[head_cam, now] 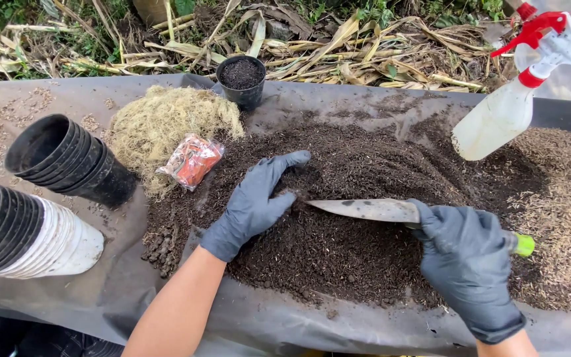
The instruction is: Mixing soil on a table using a hand trowel and gloved hands.
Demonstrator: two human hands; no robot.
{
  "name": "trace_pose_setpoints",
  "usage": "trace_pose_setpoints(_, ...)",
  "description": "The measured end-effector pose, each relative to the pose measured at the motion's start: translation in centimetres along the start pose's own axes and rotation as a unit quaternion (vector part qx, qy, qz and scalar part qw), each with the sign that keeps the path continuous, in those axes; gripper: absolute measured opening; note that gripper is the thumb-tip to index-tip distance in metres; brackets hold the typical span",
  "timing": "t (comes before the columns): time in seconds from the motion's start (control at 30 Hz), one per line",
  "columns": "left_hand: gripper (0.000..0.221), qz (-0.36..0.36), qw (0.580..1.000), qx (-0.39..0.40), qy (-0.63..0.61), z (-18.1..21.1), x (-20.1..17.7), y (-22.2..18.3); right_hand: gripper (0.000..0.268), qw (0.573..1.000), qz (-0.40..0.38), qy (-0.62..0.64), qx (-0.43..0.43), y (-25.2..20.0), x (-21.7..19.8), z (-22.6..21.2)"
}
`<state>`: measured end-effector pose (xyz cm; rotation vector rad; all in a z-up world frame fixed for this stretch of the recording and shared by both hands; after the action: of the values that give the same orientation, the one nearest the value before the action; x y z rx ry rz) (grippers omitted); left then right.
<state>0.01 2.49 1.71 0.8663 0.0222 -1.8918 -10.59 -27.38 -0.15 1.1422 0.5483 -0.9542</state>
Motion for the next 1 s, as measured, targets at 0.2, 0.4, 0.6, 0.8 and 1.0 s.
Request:
trace_pose_setpoints(0.2,0.051,0.032,0.998,0.054,-0.01,0.7,0.0,-0.3,0.029,0.998,0.053,-0.028,-0.034,0.5,-1.3,-2.1)
trace_pose_setpoints(0.4,0.071,0.045,0.998,0.036,-0.017,-1.1,0.3,-0.4,0.036,0.999,0.016,0.039,-0.001,1.0,-0.9,1.0)
trace_pose_setpoints(0.6,0.067,0.091,0.994,0.058,-0.003,-1.3,-0.1,-0.3,0.014,0.997,0.074,0.023,0.005,-3.0,0.3,4.7)
trace_pose_setpoints(0.8,0.083,0.088,0.996,0.015,-0.018,-2.6,-0.3,-0.3,0.041,0.958,0.078,0.271,-0.056,-8.1,0.9,2.6)
trace_pose_setpoints(1.0,0.076,0.012,0.996,-0.045,-0.078,-6.5,1.7,-0.6,0.108,0.944,-0.313,0.016,-0.104,-16.2,9.5,2.1)
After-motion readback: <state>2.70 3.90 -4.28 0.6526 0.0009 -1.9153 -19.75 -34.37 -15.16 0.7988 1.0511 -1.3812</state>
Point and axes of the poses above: each hand's wrist, its own y-axis towards the middle knuckle, its own x-axis out of the palm, z = x × y, the point moved 4 cm from there along y, towards the middle knuckle, and after that the axes turned 2 degrees about x, right-handed, at the moved point
